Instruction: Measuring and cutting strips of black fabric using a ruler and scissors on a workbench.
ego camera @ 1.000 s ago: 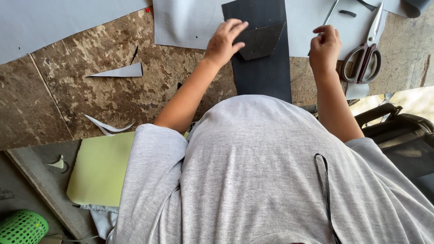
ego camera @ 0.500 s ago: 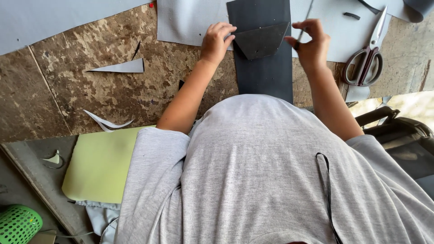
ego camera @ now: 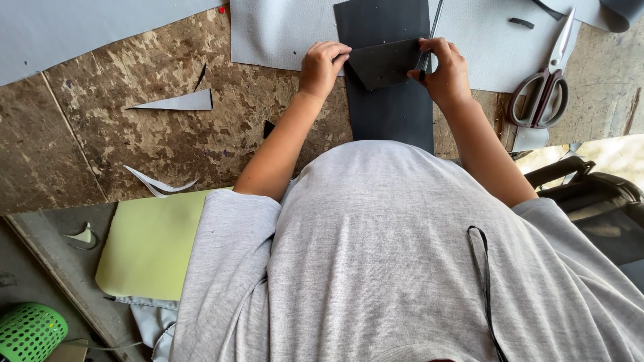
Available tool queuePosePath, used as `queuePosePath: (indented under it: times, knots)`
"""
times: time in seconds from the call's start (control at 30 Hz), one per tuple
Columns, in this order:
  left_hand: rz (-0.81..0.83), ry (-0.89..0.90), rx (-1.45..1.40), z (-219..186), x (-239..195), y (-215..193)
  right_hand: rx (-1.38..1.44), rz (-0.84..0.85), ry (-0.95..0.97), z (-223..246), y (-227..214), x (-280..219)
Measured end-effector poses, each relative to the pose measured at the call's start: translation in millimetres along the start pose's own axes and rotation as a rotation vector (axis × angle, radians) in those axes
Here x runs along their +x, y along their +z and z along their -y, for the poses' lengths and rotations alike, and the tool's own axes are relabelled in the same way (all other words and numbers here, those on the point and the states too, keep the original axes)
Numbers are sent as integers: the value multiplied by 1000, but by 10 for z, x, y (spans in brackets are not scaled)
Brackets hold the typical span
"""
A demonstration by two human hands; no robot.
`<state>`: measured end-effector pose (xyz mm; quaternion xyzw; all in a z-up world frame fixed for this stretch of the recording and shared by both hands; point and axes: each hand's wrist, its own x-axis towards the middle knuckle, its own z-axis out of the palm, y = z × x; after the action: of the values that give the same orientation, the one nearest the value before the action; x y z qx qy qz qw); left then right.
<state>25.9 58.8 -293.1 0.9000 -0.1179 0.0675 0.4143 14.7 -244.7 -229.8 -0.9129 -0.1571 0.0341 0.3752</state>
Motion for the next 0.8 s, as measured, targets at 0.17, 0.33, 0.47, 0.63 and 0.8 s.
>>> queuePosePath:
  times: [0.17, 0.33, 0.47, 0.63, 0.8]
  knots:
    - [-4, -12, -14, -2, -9, -15, 3, 3, -5, -13, 3, 8]
    - [-32, -50, -85, 44, -10, -7, -14, 8, -61, -35, 3, 19]
    - [-11, -152, -152, 56, 41, -129, -19, 20, -27, -59, 18, 42]
    - [-212, -136, -158, 4, 152, -302, -51, 22, -38, -90, 40, 45]
    - [-10, 211, -81, -245, 251, -168, -52, 15, -38, -108, 52, 60]
